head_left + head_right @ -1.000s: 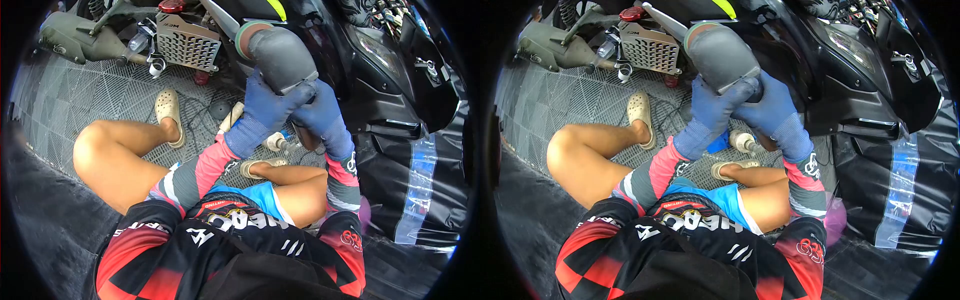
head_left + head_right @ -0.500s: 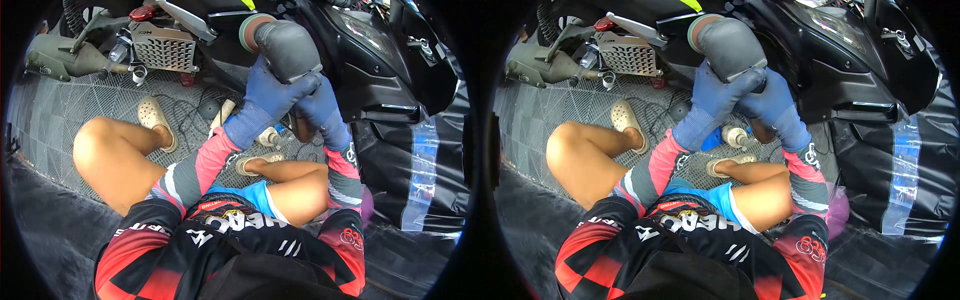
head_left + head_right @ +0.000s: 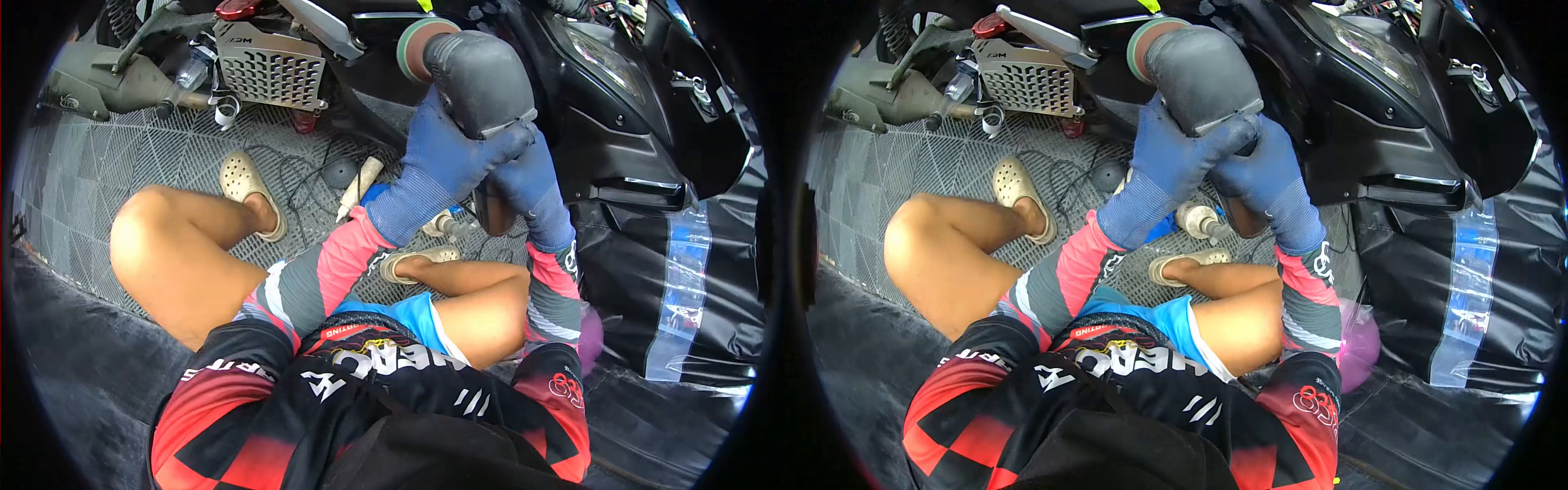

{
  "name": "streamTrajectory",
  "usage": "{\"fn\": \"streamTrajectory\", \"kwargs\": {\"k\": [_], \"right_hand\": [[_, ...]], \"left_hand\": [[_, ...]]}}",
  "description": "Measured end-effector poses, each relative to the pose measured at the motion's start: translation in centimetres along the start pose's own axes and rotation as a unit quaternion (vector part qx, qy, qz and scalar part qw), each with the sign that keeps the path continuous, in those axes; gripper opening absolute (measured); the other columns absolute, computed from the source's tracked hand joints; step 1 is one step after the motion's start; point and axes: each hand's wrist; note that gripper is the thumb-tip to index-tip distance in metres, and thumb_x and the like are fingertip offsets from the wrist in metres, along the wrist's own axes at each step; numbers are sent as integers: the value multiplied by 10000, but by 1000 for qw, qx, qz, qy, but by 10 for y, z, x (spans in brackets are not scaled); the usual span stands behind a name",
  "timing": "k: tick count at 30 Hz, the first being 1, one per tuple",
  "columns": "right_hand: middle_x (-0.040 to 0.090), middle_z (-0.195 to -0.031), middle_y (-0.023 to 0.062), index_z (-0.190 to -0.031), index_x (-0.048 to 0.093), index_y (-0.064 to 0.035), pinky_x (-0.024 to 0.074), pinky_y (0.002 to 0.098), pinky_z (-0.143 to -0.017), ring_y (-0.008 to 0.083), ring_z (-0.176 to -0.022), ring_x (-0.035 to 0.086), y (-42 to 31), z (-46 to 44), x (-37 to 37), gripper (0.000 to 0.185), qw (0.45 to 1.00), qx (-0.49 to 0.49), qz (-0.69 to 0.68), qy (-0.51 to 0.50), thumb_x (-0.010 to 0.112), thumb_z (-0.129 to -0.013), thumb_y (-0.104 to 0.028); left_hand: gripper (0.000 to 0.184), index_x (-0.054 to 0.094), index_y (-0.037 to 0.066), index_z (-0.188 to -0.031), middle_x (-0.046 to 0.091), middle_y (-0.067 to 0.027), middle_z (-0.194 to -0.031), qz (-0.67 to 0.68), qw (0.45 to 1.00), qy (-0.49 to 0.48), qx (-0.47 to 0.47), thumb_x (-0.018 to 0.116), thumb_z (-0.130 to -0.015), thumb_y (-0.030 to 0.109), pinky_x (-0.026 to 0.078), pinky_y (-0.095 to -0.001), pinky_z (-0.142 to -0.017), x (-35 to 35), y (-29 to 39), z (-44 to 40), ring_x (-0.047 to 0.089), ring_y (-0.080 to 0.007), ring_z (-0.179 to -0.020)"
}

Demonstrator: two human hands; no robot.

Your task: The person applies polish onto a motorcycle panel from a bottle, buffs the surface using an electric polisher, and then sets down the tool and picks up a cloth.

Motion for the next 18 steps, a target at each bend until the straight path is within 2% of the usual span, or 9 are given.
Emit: {"fn": "streamTrajectory", "kwargs": {"k": [4,9,11,18], "right_hand": [[726,-1048,97,-1166,664,-12,539,324,-865,127,-948,659,-6,2,7,521,999,-14,6,-34,854,-720,-201],[731,-1077,110,-1198,653,-9,539,337,-888,153,-969,675,-18,0,20,590,999,-36,-2,-40,885,-700,-226],[737,-1085,125,-1213,645,-8,542,345,-894,169,-979,688,-28,-1,21,615,995,-70,50,-54,888,-698,-243],[736,-1099,149,-1224,634,-13,541,347,-899,182,-1005,695,-44,0,25,652,996,-46,44,-64,889,-690,-284]], "left_hand": [[747,519,-9,-1268,677,-137,-1140,90,996,8,-24,914,-692,257,549,-369,-921,-7,1,9,676,-208,-1043],[716,532,-17,-1251,679,-128,-1127,101,994,34,-13,912,-701,238,558,-360,-896,-19,3,13,681,-203,-1016],[704,536,-23,-1246,682,-128,-1124,101,994,47,-15,910,-706,233,561,-355,-887,-22,9,16,686,-202,-1004],[545,602,-30,-1176,712,-126,-1061,122,990,63,10,882,-755,174,579,-334,-836,-26,17,17,709,-191,-941]]}}
Point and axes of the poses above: each hand's wrist, its own z-axis away from the middle knuckle, its own x-axis out of the palm, y = z × x
